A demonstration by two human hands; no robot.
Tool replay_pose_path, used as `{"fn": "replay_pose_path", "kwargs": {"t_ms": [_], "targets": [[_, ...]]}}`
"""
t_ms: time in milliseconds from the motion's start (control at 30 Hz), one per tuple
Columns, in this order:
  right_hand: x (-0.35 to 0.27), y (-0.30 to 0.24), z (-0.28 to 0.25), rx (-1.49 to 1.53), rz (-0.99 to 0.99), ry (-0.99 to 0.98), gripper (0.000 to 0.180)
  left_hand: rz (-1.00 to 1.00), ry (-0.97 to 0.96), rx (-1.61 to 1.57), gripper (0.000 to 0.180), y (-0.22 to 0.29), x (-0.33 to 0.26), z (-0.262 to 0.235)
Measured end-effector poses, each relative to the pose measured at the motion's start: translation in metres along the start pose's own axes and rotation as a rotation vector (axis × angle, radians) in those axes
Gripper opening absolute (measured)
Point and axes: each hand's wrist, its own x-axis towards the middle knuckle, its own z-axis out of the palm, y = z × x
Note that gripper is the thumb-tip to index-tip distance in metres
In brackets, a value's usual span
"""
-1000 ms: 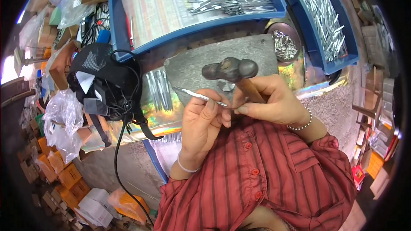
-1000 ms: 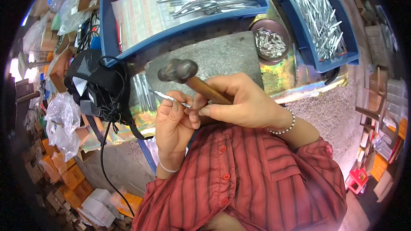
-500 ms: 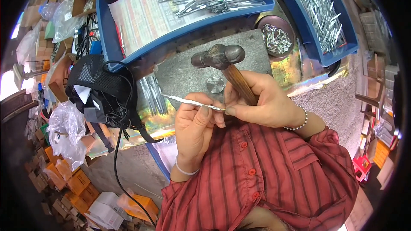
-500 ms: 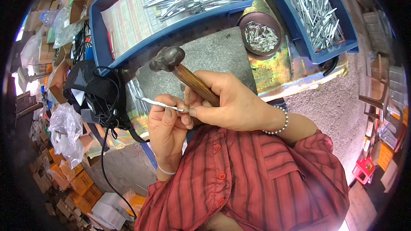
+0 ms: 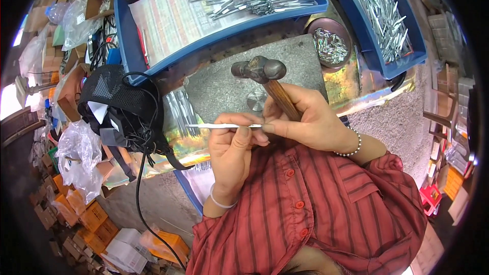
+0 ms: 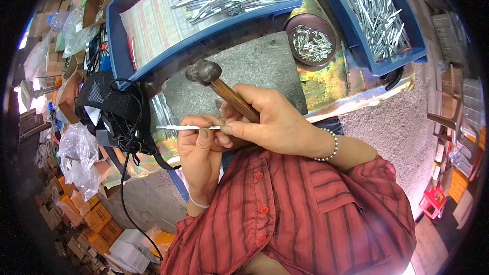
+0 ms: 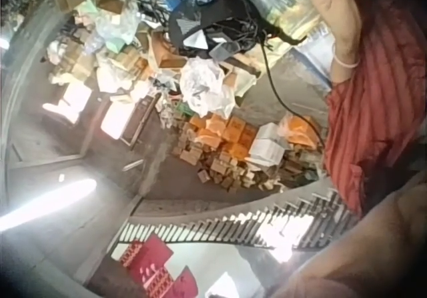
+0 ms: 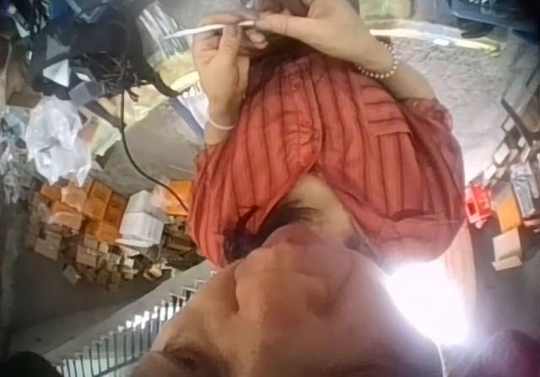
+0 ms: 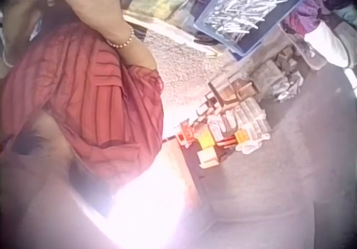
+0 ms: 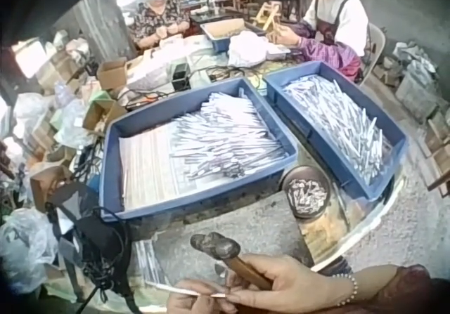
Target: Hammering small metal components and using a punch tool to assemble parts on a stone block.
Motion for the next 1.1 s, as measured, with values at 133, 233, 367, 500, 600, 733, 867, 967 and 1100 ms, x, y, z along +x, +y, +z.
{"fn": "replay_pose_path", "kwargs": {"t_ms": [133, 233, 367, 500, 600, 733, 867, 967, 1100], "targets": [[0.003, 0.006, -0.004, -0.004, 0.012, 0.026, 0.025, -0.147, 0.031, -0.258, 0.011, -0.001, 0.001, -0.003], [-0.001, 0.003, -0.011, -0.017, 0.042, 0.089, 0.022, -0.128, 0.008, -0.306, 0.011, -0.002, 0.005, -0.006], [-0.009, 0.006, -0.023, 0.016, 0.061, 0.191, 0.02, 0.009, 0.036, -0.103, 0.01, 0.001, 0.012, -0.013], [-0.017, 0.02, -0.031, -0.086, 0.043, 0.241, 0.015, 0.088, 0.036, 0.186, 0.009, 0.001, 0.018, -0.012], [-0.019, 0.023, -0.034, -0.18, 0.063, 0.203, 0.014, 0.084, 0.042, 0.361, 0.008, 0.0, 0.02, -0.009], [-0.017, 0.025, -0.033, -0.179, 0.036, 0.213, 0.015, 0.104, 0.076, 0.562, 0.007, -0.003, 0.02, -0.005], [-0.017, 0.022, -0.033, -0.176, 0.051, 0.194, 0.015, 0.12, 0.069, 0.616, 0.007, -0.005, 0.02, -0.005], [-0.017, 0.025, -0.034, -0.179, 0.037, 0.201, 0.014, 0.147, 0.108, 0.623, 0.007, -0.005, 0.021, -0.002], [-0.018, 0.026, -0.034, -0.185, 0.036, 0.203, 0.015, 0.181, 0.074, 0.681, 0.007, -0.006, 0.021, -0.003]]}}
